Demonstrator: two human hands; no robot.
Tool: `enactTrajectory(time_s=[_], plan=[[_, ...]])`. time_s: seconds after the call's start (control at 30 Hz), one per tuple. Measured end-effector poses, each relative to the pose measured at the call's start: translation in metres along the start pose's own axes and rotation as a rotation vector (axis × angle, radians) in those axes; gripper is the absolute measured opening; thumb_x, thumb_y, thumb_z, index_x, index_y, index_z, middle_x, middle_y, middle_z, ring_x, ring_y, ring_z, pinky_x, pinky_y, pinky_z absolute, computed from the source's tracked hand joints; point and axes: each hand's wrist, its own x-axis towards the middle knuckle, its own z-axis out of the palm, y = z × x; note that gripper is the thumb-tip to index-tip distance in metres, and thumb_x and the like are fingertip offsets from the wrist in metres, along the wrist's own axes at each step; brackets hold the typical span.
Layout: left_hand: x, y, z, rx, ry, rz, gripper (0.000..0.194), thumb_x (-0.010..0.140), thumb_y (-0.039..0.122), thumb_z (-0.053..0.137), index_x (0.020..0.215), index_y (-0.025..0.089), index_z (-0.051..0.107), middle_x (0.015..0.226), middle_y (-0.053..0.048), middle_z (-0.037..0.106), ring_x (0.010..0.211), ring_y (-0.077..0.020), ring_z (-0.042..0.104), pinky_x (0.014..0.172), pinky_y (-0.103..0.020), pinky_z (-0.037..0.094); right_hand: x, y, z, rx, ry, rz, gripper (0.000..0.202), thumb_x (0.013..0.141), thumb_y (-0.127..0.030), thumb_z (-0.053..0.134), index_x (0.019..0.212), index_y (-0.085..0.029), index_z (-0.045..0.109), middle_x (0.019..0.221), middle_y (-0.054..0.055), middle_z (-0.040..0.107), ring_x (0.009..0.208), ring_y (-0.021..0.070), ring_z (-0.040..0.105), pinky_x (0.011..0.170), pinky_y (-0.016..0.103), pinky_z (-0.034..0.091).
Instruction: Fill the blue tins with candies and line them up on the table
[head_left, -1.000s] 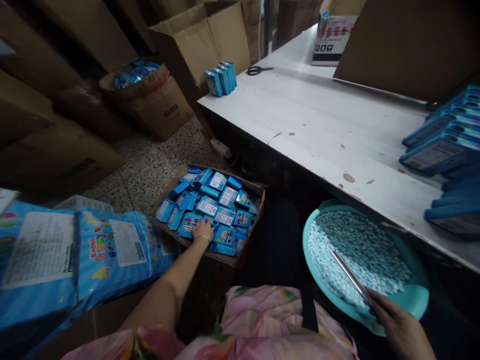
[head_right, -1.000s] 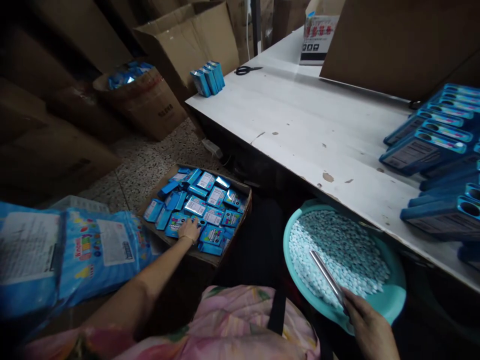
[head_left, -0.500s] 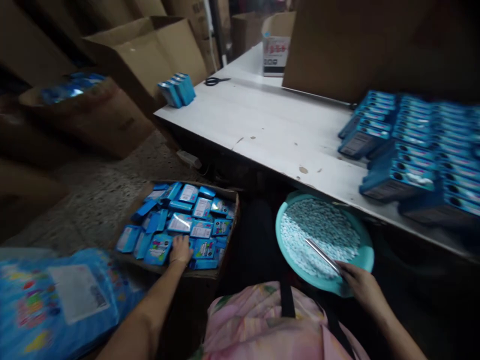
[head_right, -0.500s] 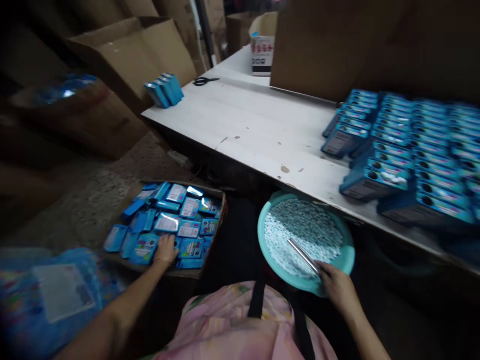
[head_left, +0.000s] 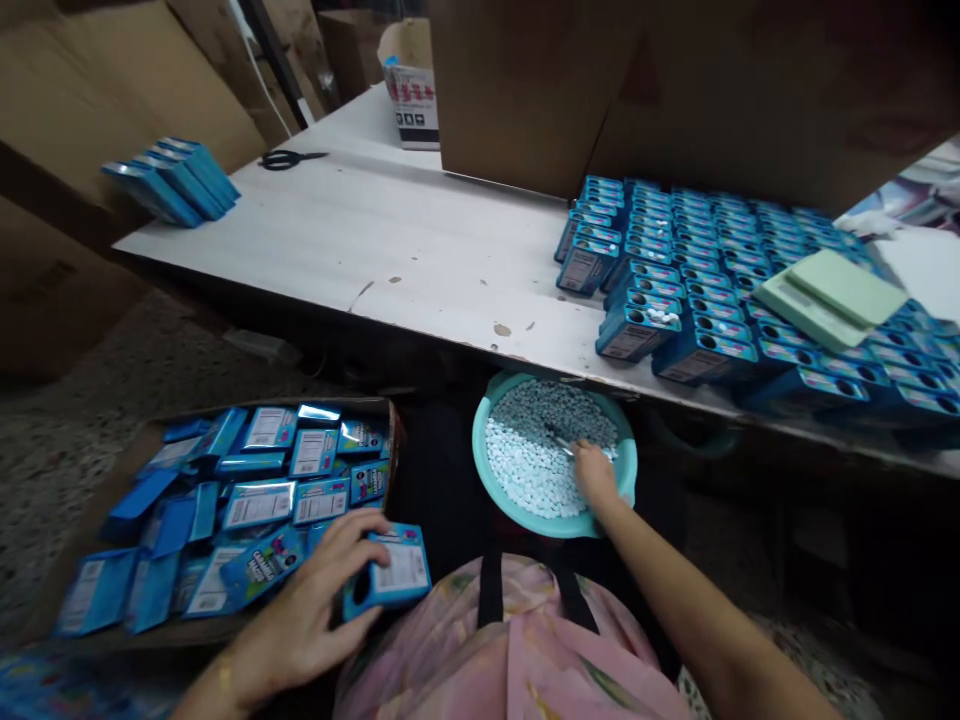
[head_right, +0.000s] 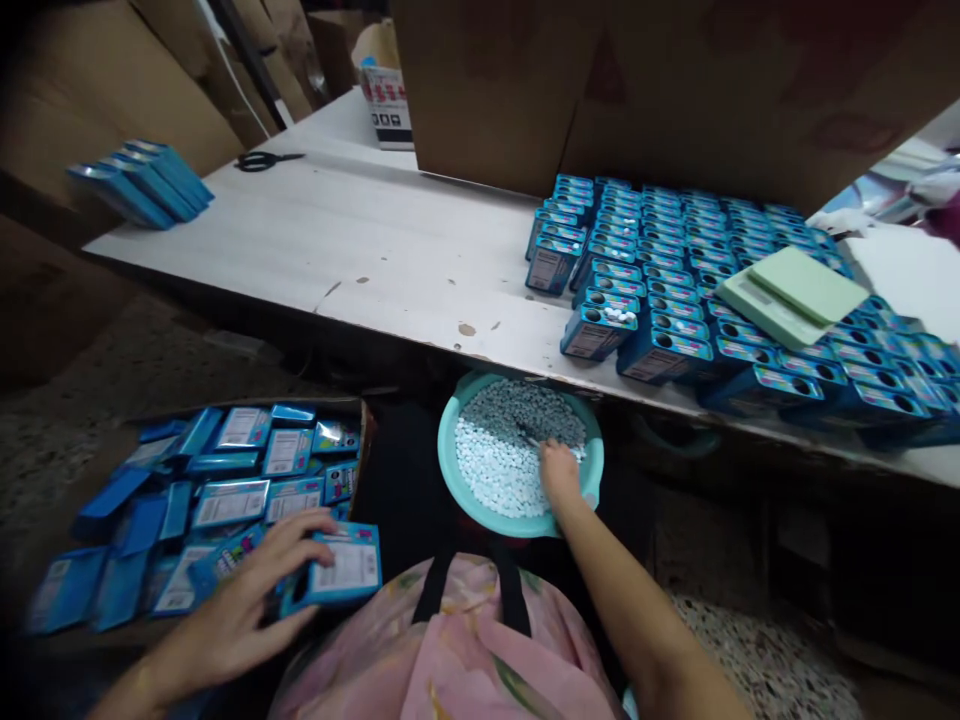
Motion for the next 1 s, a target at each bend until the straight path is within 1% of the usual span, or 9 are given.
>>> enactTrajectory(time_s=[0.1, 0.17, 0.23, 0.37, 0.47, 0.63, 0.8, 0.9, 1.0], plan=[[0.023, 0.031, 0.034, 0.007, 0.186, -0.023, 0.032, 0.064, 0.028, 0.060, 0.095, 0.032, 0.060, 0.131, -0.003, 0.039, 0.121, -0.0275, 0.036, 0.099, -0.043, 0.036, 0.009, -0.027, 0.021, 0.113, -0.030, 0.001, 0.036, 0.080, -0.007, 0.032, 0.105, -0.013, 0.058, 0.100, 0.012, 0.059, 0.091, 0.0178, 0.052, 0.078, 0.027, 0.036], [0.028, 0.035, 0.054, -0.014, 0.308, -0.093, 0.045, 0.066, 0.027, 0.059, 0.109, 0.034, 0.052, 0.133, -0.003, 0.036, 0.120, -0.0271, 0.038, 0.099, -0.044, 0.036, 0.014, -0.034, 0.031, 0.202, -0.039, 0.003, 0.036, 0.078, -0.006, 0.036, 0.104, -0.014, 0.059, 0.100, 0.012, 0.060, 0.092, 0.0182, 0.053, 0.078, 0.027, 0.037], [0.027, 0.032, 0.067, -0.085, 0.370, -0.170, 0.055, 0.067, 0.027, 0.059, 0.119, 0.036, 0.042, 0.128, -0.004, 0.042, 0.115, -0.0254, 0.045, 0.097, -0.044, 0.039, 0.018, -0.032, 0.035, 0.309, -0.056, -0.004, 0.035, 0.076, -0.007, 0.040, 0.102, -0.014, 0.062, 0.097, 0.010, 0.063, 0.091, 0.0181, 0.054, 0.078, 0.026, 0.038], [0.030, 0.030, 0.070, -0.380, 0.420, -0.390, 0.056, 0.066, 0.032, 0.063, 0.116, 0.029, 0.040, 0.106, -0.004, 0.059, 0.096, -0.0229, 0.058, 0.084, -0.040, 0.049, 0.020, -0.017, 0.036, 0.536, -0.110, -0.030, 0.033, 0.072, -0.010, 0.046, 0.100, -0.012, 0.065, 0.086, 0.004, 0.067, 0.078, 0.0156, 0.058, 0.071, 0.024, 0.043], [0.056, 0.043, 0.060, -0.554, 0.365, -0.419, 0.050, 0.065, 0.036, 0.064, 0.109, 0.022, 0.046, 0.094, -0.003, 0.063, 0.083, -0.0196, 0.062, 0.075, -0.035, 0.052, 0.014, -0.005, 0.028, 0.669, -0.135, -0.033, 0.034, 0.071, -0.013, 0.046, 0.099, -0.010, 0.065, 0.079, 0.004, 0.067, 0.066, 0.0133, 0.058, 0.062, 0.023, 0.045], [0.124, 0.073, 0.055, -0.555, 0.280, -0.196, 0.042, 0.069, 0.035, 0.059, 0.107, 0.021, 0.048, 0.102, -0.002, 0.060, 0.090, -0.0172, 0.058, 0.082, -0.032, 0.047, -0.009, 0.023, -0.020, 0.790, -0.124, -0.057, 0.035, 0.067, -0.014, 0.048, 0.097, -0.011, 0.066, 0.074, 0.004, 0.066, 0.056, 0.0106, 0.053, 0.055, 0.023, 0.044], [0.176, 0.083, 0.079, -0.375, 0.203, -0.070, 0.040, 0.069, 0.027, 0.059, 0.107, 0.021, 0.047, 0.097, -0.002, 0.060, 0.088, -0.0168, 0.057, 0.081, -0.030, 0.044, -0.034, 0.049, -0.090, 0.726, -0.009, -0.221, 0.032, 0.072, -0.019, 0.047, 0.097, -0.015, 0.067, 0.079, 0.004, 0.065, 0.068, 0.0127, 0.056, 0.063, 0.023, 0.043], [0.195, 0.087, 0.096, -0.286, 0.168, -0.010, 0.041, 0.068, 0.021, 0.057, 0.108, 0.022, 0.047, 0.099, -0.003, 0.059, 0.091, -0.0177, 0.056, 0.081, -0.030, 0.043, -0.042, 0.048, -0.119, 0.596, -0.010, -0.304, 0.030, 0.076, -0.020, 0.045, 0.096, -0.020, 0.067, 0.083, 0.003, 0.066, 0.076, 0.0133, 0.057, 0.068, 0.022, 0.041], [0.207, 0.093, 0.108, -0.201, 0.129, 0.036, 0.040, 0.068, 0.017, 0.056, 0.106, 0.021, 0.049, 0.098, -0.004, 0.059, 0.092, -0.0186, 0.055, 0.082, -0.031, 0.043, -0.044, 0.034, -0.136, 0.410, -0.025, -0.345, 0.030, 0.077, -0.016, 0.043, 0.091, -0.023, 0.068, 0.086, 0.001, 0.066, 0.081, 0.0133, 0.057, 0.070, 0.021, 0.039]])
